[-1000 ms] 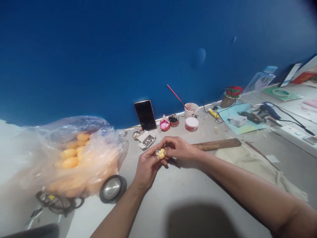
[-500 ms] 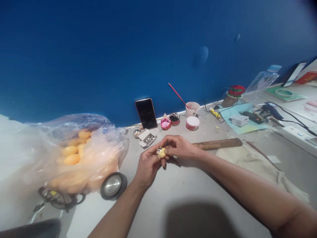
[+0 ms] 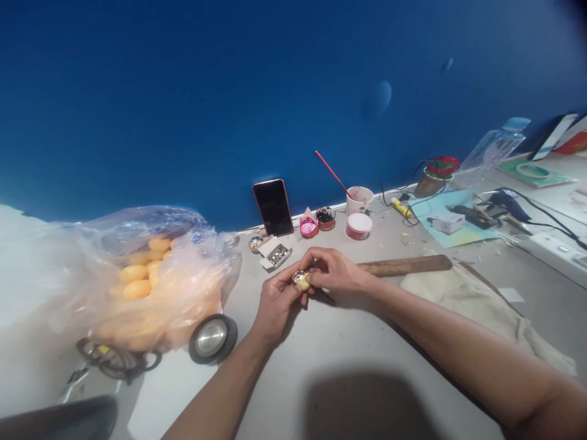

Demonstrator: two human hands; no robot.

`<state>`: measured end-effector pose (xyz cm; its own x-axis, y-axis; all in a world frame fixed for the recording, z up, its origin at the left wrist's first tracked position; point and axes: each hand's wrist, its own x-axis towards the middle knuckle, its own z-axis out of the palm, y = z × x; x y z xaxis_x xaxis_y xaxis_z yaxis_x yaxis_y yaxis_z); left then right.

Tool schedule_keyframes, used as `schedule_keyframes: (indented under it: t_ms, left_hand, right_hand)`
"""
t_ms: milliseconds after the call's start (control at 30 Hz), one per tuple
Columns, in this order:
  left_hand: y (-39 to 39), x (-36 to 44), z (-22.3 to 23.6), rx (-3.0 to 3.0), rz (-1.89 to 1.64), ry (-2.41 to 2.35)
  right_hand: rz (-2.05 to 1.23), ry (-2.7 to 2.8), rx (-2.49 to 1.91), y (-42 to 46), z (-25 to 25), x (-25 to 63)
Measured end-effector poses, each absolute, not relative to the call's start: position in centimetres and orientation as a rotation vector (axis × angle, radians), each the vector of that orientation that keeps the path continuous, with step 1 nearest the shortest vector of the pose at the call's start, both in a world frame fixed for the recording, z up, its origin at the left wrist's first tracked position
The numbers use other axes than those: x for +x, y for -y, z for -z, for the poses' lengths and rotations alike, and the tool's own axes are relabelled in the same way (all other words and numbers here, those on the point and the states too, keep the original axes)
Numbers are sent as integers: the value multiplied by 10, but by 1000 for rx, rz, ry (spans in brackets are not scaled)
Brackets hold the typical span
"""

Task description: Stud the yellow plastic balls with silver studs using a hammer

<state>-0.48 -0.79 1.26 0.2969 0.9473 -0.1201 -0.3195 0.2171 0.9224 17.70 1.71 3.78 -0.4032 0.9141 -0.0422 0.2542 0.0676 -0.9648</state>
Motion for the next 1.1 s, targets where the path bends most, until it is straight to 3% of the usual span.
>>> schedule_keyframes:
  t_ms: [767,967,1100]
  left_hand:
    - [11,-3,-19,1153,-1089,-975]
    - [12,-3,-17,1178,-1101,-982]
    - [11,-3,-19,1180,-1106,-986]
  right_hand:
    - [-1365,1791,-1159,-14,-45,178]
    - [-1194,1851,-1282,-15,-41,177]
    - [-1288,1848,-1246,-15,-43,178]
